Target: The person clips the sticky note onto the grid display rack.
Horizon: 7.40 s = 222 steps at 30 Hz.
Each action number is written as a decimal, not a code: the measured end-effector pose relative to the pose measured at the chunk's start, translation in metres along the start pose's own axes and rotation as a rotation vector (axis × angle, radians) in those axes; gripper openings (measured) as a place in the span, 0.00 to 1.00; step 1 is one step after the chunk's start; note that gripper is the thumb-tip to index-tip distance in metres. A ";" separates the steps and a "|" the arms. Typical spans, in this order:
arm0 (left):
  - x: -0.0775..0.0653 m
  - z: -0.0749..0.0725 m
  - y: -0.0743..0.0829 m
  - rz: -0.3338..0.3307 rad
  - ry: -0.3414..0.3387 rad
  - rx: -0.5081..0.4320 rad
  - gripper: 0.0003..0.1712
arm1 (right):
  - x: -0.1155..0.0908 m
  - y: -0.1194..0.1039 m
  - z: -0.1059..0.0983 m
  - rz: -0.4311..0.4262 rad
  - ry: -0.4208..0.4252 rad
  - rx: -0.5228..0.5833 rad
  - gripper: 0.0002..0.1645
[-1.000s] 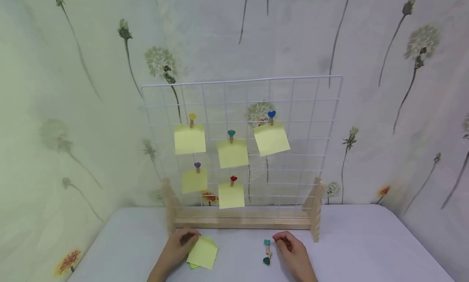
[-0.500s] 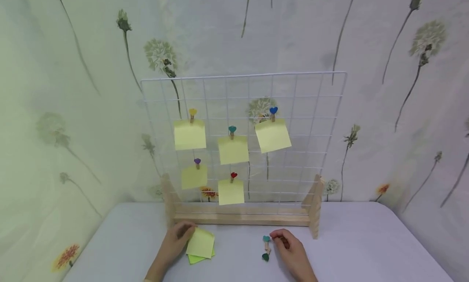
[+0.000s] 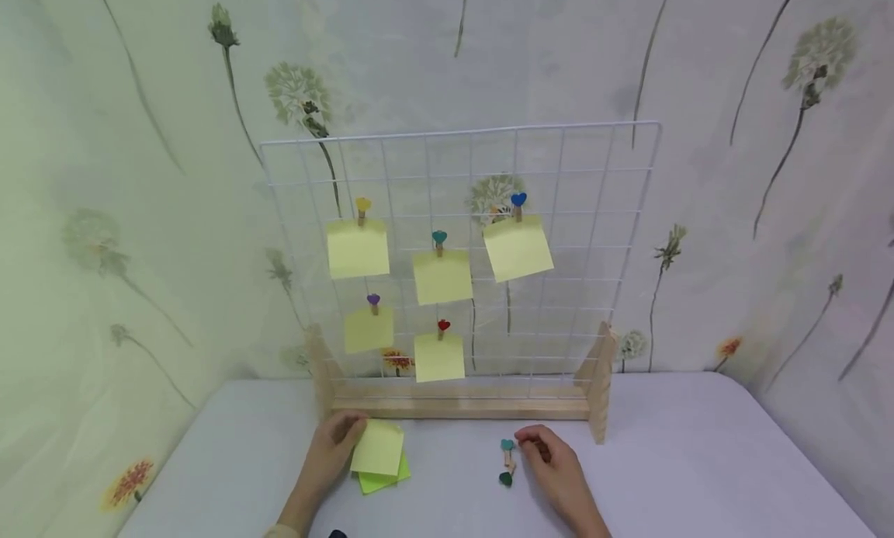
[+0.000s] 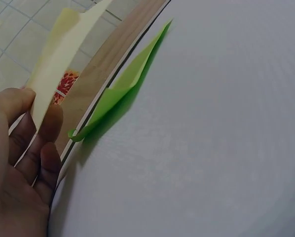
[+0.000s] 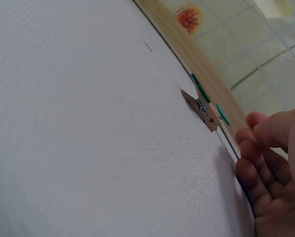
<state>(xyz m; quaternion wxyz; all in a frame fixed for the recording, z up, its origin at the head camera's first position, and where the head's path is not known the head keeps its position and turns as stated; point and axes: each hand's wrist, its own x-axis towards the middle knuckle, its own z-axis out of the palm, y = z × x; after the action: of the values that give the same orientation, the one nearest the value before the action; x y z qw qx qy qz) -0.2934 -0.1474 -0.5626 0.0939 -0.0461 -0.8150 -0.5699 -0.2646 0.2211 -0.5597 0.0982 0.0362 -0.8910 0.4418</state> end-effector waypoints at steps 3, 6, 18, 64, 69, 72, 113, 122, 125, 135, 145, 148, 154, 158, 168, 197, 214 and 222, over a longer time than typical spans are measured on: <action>0.000 0.000 0.000 0.000 0.021 -0.015 0.13 | 0.002 -0.001 0.001 0.012 0.014 -0.006 0.08; 0.000 0.000 -0.001 -0.011 0.030 -0.029 0.12 | 0.003 -0.002 0.001 0.045 0.015 -0.008 0.09; -0.007 -0.003 0.024 0.007 0.042 -0.061 0.10 | 0.001 -0.011 0.001 0.069 -0.031 -0.069 0.17; -0.013 -0.003 0.042 -0.008 0.025 -0.018 0.10 | 0.000 0.003 0.006 -0.014 0.002 0.052 0.08; -0.014 0.002 0.046 0.066 0.066 0.007 0.08 | 0.001 0.002 0.006 -0.002 -0.006 0.062 0.12; -0.013 0.007 0.050 0.140 0.070 0.028 0.07 | 0.001 0.002 0.007 0.011 -0.024 0.071 0.16; 0.007 0.094 0.081 0.160 -0.051 -0.027 0.08 | 0.002 0.004 0.001 -0.010 0.055 0.237 0.19; 0.014 0.105 0.095 0.220 -0.113 -0.001 0.10 | 0.007 -0.007 -0.011 -0.107 0.227 0.402 0.14; 0.018 0.111 0.100 0.265 -0.150 0.010 0.09 | 0.012 -0.008 -0.015 -0.147 0.236 0.412 0.14; 0.026 0.127 0.119 0.235 -0.196 0.115 0.08 | 0.031 -0.024 -0.034 -0.190 0.257 0.298 0.13; 0.029 0.144 0.130 0.195 -0.116 -0.017 0.05 | 0.035 -0.036 -0.041 -0.179 0.242 0.342 0.13; 0.026 0.145 0.136 0.179 -0.129 -0.045 0.06 | 0.035 -0.037 -0.043 -0.141 0.253 0.322 0.13; 0.022 0.144 0.161 0.209 -0.203 -0.052 0.07 | 0.034 -0.051 -0.056 -0.069 0.338 0.370 0.15; 0.023 0.143 0.172 0.232 -0.229 -0.050 0.07 | 0.032 -0.063 -0.063 -0.038 0.376 0.421 0.14; 0.029 0.147 0.168 0.205 -0.100 -0.095 0.06 | 0.040 -0.047 -0.058 -0.074 0.366 0.422 0.16; 0.048 0.156 0.162 0.179 0.123 -0.077 0.06 | 0.056 -0.067 -0.067 -0.176 0.313 0.353 0.12; 0.056 0.160 0.167 0.218 0.167 0.020 0.07 | 0.074 -0.081 -0.063 -0.176 0.325 0.215 0.10; 0.055 0.161 0.168 0.261 0.183 0.048 0.07 | 0.082 -0.083 -0.060 -0.190 0.318 0.186 0.11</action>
<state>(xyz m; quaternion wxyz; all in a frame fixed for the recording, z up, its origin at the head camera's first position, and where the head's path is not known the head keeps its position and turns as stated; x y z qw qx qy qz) -0.3332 0.0597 -0.4505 0.2420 -0.0974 -0.8036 -0.5350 -0.3235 0.2200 -0.4422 0.2753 0.0588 -0.8122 0.5110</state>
